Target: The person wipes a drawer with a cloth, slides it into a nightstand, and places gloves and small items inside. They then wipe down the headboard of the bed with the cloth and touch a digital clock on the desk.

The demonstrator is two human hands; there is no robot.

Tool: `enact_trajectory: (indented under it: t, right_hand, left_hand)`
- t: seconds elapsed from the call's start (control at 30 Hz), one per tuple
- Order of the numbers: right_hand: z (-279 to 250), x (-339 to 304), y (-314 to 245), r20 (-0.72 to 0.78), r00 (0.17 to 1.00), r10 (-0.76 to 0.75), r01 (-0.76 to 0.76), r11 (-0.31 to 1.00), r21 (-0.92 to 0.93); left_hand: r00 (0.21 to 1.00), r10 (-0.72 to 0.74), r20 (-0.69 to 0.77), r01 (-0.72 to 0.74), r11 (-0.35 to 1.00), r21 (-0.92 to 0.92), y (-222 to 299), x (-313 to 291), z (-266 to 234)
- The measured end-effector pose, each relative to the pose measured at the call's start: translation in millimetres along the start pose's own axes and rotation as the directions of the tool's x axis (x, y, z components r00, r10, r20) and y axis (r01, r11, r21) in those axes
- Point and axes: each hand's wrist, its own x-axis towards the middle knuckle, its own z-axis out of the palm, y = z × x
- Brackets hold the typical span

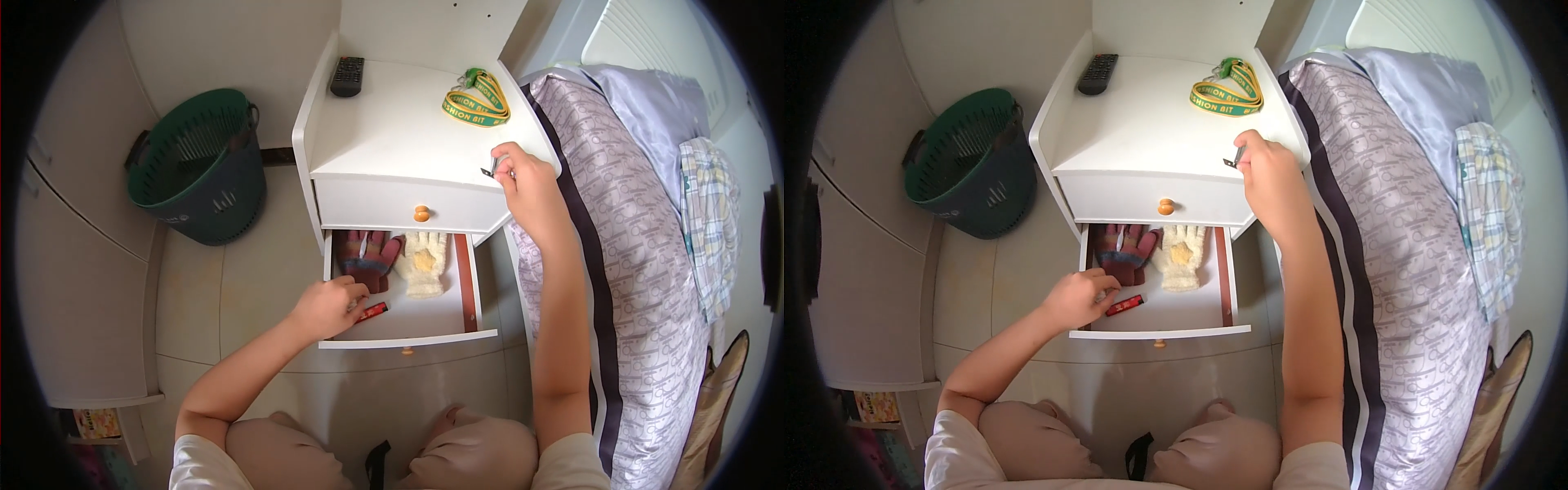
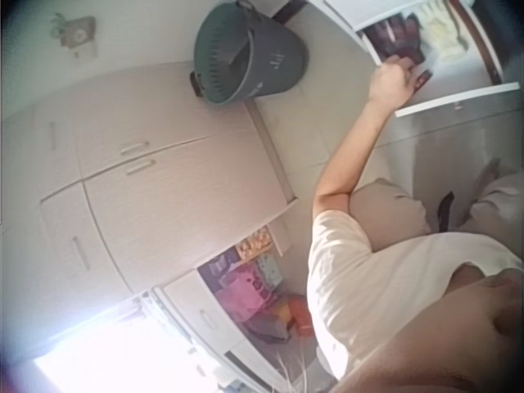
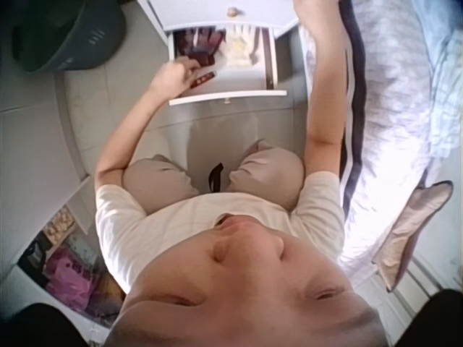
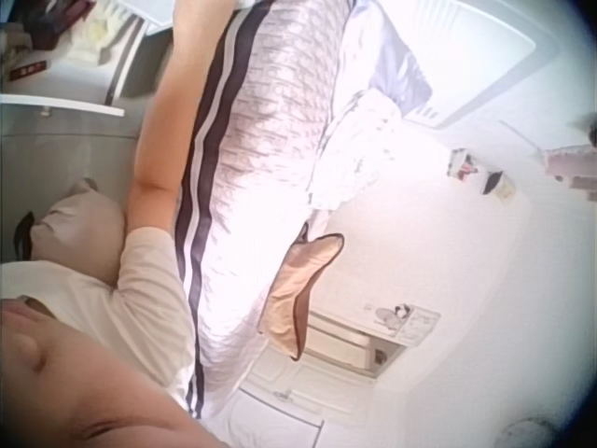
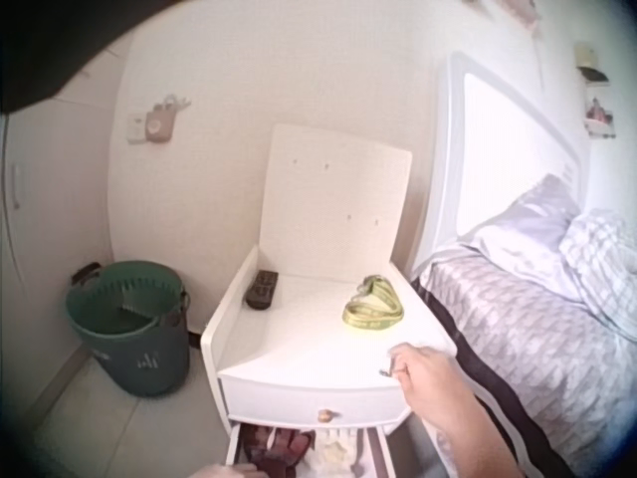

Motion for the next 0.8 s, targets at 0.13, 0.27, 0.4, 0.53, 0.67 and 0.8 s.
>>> enact_trajectory:
  t: [0.13,0.27,0.4,0.53,0.67,0.8]
  right_hand:
    - [-6.9,-0.4,-7.6,0.091,0.993,0.077,-0.09,0.986,0.142]
    - [-4.4,-19.6,4.8,0.009,0.999,0.052,-0.052,0.959,0.279]
    - [0.1,-28.8,-4.4,-0.081,0.997,0.011,0.001,0.99,0.14]
    - [4.0,-44.0,-20.2,-0.166,0.983,-0.078,0.082,0.996,0.018]
    - [15.1,-76.0,-39.9,0.315,0.948,-0.036,-0.082,0.932,0.354]
    - [89.7,-106.4,-0.5,0.822,0.57,-0.023,-0.283,0.933,0.223]
  left_hand:
    - [0.999,0.026,-0.034,-0.027,1.0,-0.005,5.5,-0.2,-1.0]
    - [0.992,0.04,-0.119,-0.053,0.992,-0.112,15.0,-1.1,-9.3]
    - [0.991,0.021,-0.133,-0.041,0.988,-0.152,20.0,-3.3,-10.3]
    - [0.989,0.033,-0.147,-0.059,0.982,-0.182,19.1,-3.2,-11.9]
    - [0.99,-0.04,-0.136,0.02,0.989,-0.145,5.3,-5.2,-19.0]
    - [0.999,-0.046,0.005,0.046,0.998,-0.045,-8.3,-1.1,-0.1]
